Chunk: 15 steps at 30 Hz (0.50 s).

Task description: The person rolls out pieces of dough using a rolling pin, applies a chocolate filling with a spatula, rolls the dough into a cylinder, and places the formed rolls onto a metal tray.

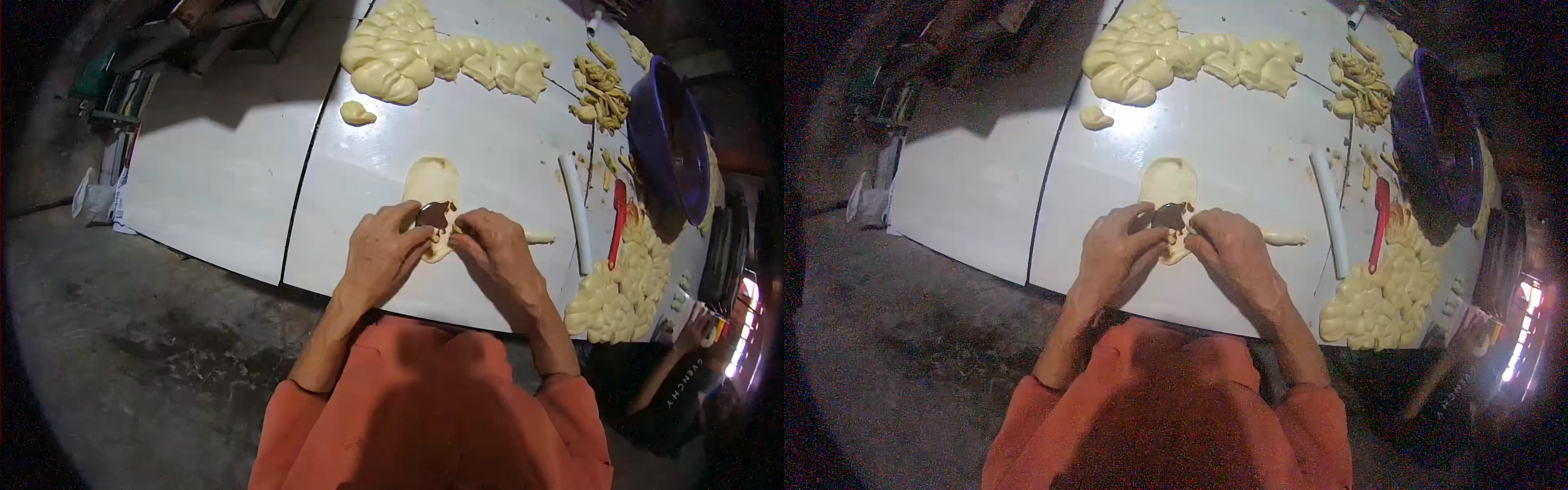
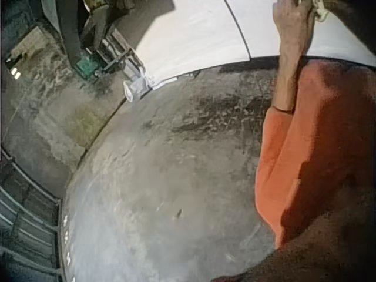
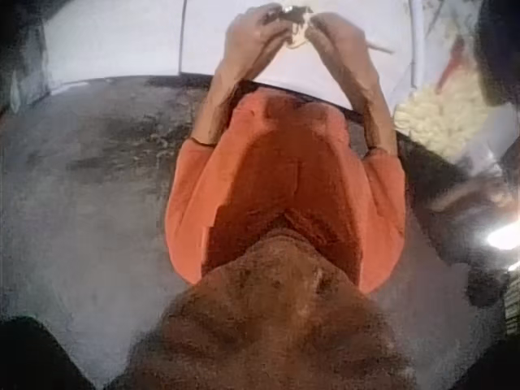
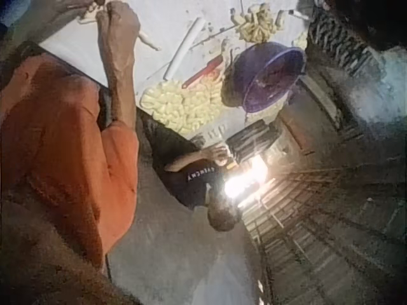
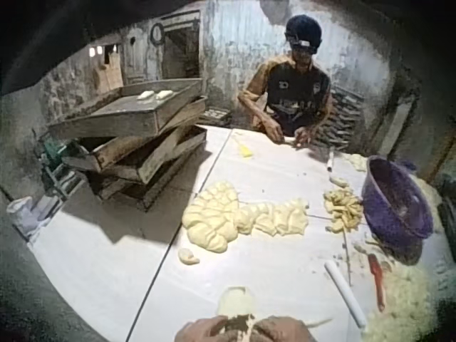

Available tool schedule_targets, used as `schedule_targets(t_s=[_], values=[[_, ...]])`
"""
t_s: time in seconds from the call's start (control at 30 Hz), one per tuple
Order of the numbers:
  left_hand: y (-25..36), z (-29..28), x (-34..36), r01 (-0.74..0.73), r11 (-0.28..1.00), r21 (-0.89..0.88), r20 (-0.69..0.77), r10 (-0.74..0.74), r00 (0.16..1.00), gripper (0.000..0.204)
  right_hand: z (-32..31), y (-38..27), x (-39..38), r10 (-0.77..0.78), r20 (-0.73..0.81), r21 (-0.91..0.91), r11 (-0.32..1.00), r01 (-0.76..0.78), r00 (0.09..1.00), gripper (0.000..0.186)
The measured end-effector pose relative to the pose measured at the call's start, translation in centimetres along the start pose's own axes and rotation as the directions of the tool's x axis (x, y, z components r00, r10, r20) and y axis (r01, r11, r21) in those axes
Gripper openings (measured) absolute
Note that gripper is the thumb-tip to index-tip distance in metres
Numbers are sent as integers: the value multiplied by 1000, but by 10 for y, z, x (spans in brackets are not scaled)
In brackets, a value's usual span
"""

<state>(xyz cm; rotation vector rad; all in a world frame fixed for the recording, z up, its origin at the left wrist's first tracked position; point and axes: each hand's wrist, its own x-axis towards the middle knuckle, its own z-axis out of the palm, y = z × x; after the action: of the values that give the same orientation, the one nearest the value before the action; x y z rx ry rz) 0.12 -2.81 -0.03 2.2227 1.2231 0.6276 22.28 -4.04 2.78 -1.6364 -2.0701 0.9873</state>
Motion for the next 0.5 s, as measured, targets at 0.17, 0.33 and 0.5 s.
schedule_targets(t_s=[0.17,0.33,0.5], values=[[-3,-1,11,-45,999,5,43,45,998,17,19,-5,-4,-59,-10,-12,998,59,998,21],[-11,-8,9,-33,999,29,74,31,997,18,22,-6,-4,-53,-54,-25,998,52,997,20],[-14,-10,8,-5,1000,5,58,4,998,17,25,-6,-3,-31,-38,-20,999,30,999,15]])
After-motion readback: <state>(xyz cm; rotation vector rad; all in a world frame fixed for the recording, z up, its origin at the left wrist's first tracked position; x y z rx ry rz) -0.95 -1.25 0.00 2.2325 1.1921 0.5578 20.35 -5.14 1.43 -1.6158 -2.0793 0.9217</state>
